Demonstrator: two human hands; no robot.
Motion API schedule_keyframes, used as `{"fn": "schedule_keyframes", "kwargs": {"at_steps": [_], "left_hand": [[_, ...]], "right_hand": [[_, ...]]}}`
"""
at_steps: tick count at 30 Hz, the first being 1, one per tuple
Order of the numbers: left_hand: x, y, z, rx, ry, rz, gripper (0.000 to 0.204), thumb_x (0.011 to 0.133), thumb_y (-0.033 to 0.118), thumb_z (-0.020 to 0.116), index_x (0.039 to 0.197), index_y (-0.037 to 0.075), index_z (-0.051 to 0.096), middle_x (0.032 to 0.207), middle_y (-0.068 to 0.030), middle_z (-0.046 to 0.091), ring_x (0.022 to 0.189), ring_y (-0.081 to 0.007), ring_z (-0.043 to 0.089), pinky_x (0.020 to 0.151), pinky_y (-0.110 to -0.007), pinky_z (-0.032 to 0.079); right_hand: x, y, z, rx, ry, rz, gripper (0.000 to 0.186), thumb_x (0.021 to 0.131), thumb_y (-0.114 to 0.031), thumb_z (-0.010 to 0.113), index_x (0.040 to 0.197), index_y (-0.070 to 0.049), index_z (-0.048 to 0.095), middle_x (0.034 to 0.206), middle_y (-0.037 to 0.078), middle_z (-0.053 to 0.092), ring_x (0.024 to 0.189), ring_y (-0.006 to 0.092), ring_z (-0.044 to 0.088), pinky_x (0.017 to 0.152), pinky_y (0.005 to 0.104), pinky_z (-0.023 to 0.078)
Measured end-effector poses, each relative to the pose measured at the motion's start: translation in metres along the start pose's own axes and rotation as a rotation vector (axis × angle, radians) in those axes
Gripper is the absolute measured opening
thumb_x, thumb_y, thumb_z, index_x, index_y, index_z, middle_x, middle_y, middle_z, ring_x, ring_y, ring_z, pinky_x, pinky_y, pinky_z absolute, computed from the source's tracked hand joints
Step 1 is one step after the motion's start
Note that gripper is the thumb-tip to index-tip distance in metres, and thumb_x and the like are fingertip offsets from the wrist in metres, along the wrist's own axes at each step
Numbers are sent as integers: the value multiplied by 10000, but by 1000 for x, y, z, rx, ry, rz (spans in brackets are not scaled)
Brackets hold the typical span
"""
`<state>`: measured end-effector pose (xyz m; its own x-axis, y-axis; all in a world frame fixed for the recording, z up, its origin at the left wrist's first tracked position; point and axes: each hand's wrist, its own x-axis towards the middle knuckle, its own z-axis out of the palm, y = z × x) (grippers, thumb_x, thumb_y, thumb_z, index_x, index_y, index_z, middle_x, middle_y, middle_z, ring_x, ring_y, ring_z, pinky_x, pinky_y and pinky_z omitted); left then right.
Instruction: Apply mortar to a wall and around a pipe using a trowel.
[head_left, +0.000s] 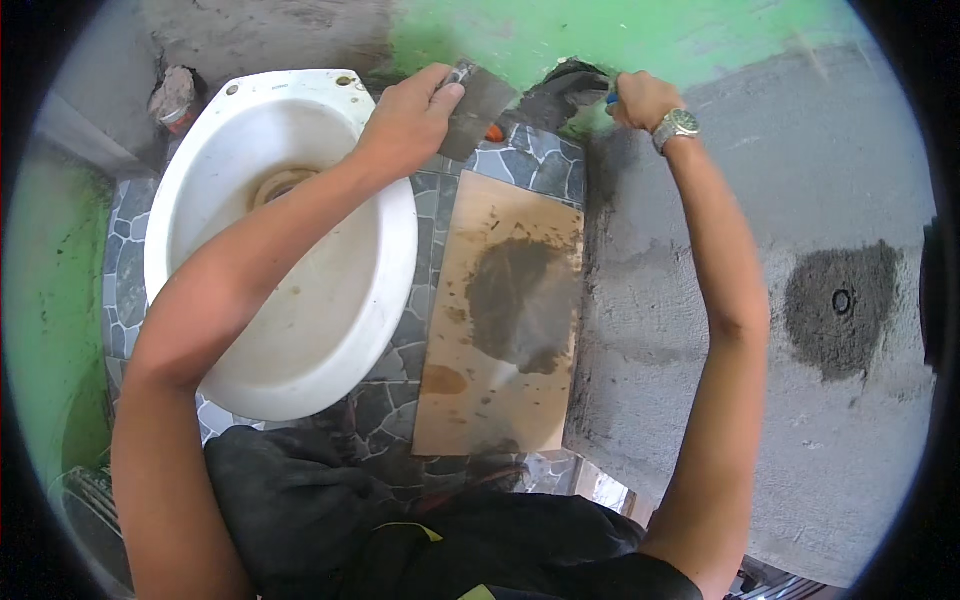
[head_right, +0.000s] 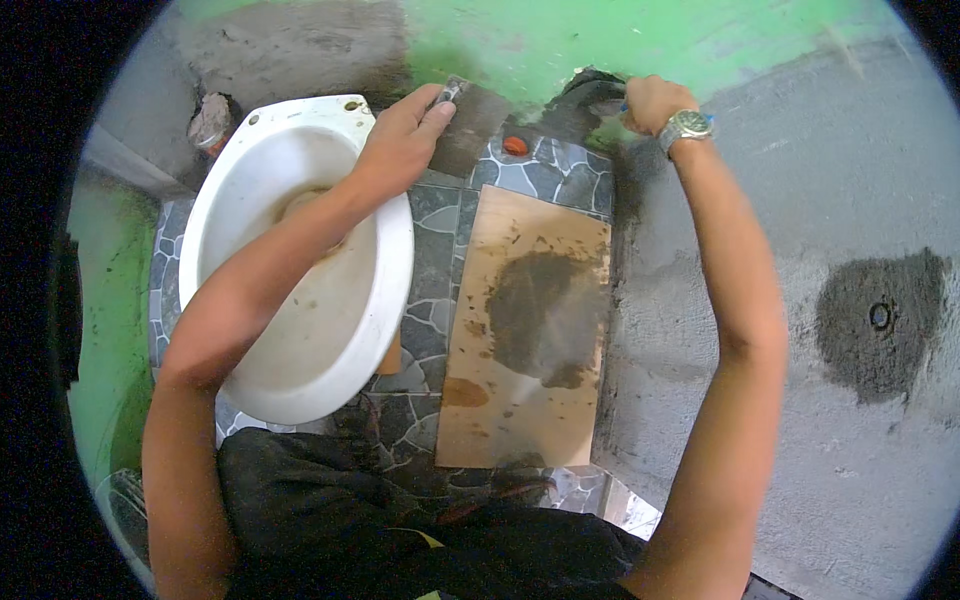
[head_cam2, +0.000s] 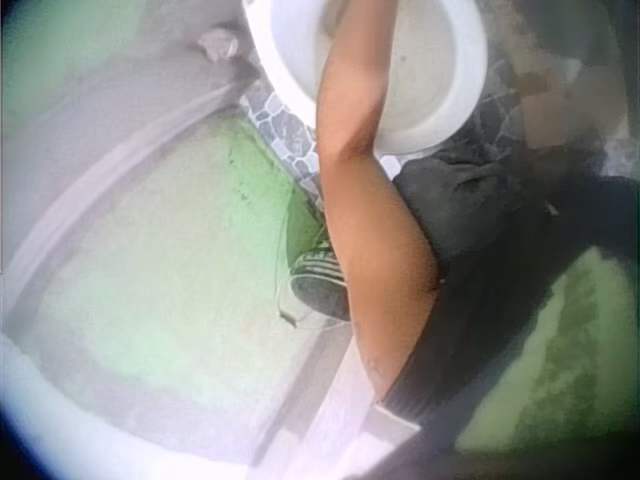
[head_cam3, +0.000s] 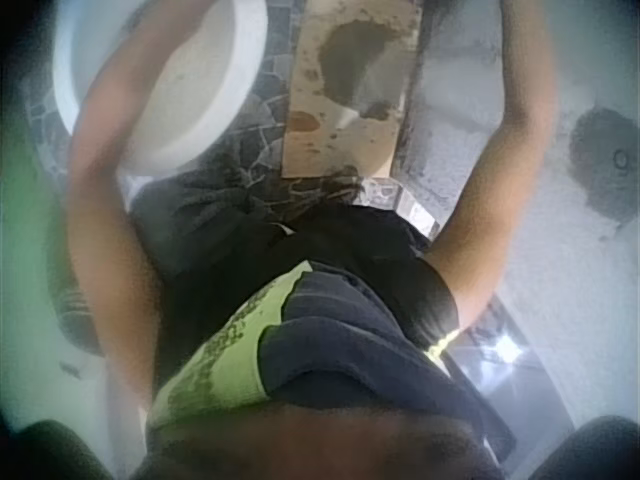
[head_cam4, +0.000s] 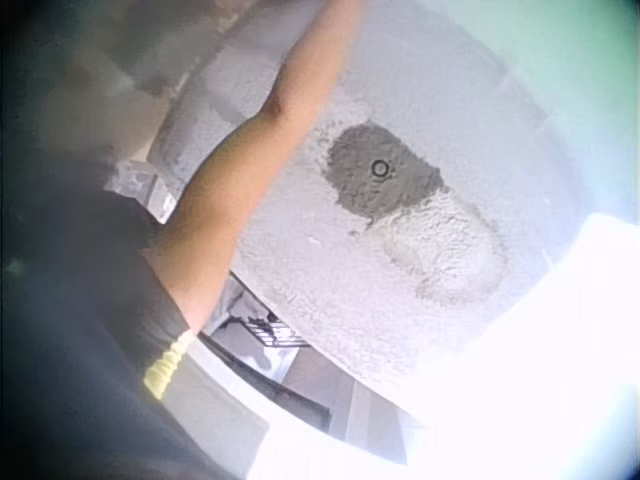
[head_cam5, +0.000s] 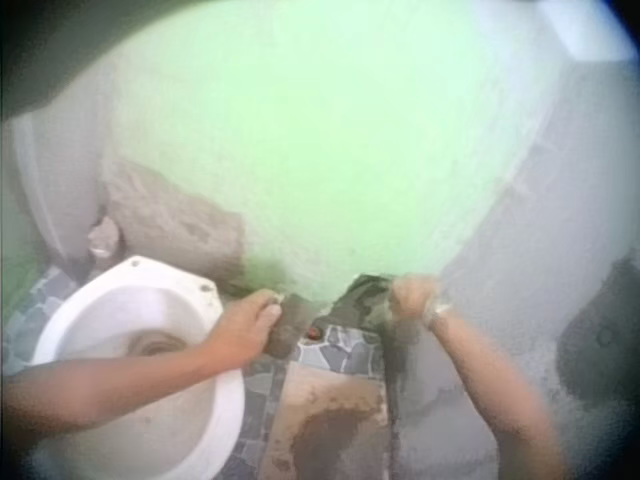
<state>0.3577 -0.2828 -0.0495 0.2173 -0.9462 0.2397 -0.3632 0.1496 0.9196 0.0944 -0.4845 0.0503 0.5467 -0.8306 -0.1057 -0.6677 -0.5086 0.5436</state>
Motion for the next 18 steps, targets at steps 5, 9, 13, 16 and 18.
{"fn": "schedule_keyframes", "kwargs": {"at_steps": [5,9,13,16,18], "left_hand": [[0,-8,-5,18,11,1,323,1039,284,507,1194,18,605,937,-148,666,874,-239,607,822,-374,468],[-1,-4,-4,-23,16,19,315,1028,278,508,1178,18,604,964,-205,672,906,-352,623,830,-432,473],[0,-3,1,-36,35,40,305,1020,273,506,1159,22,609,994,-257,681,944,-452,635,840,-478,477],[1,-3,-2,17,-1,50,334,1033,294,507,1187,16,612,959,-182,679,897,-306,641,832,-404,477],[-2,-7,-6,18,28,53,337,1032,297,505,1183,15,612,958,-184,676,898,-311,640,832,-406,477]], "right_hand": [[-10,-8,-24,10,-35,24,259,780,-223,712,950,-29,741,985,223,734,918,394,725,804,468,593],[-6,-23,-1,-9,-56,-43,272,783,-218,728,967,-19,737,1004,229,731,932,393,725,817,476,590],[10,-26,14,12,-15,-37,290,798,-235,721,983,-12,734,997,242,727,938,396,724,817,481,589],[12,-11,1,-40,-13,-10,330,806,-310,724,1009,-50,727,1000,216,731,923,395,718,823,483,587],[6,-11,-15,-51,-1,2,360,808,-334,725,1030,-50,722,1034,217,726,943,393,715,822,479,586]]}}
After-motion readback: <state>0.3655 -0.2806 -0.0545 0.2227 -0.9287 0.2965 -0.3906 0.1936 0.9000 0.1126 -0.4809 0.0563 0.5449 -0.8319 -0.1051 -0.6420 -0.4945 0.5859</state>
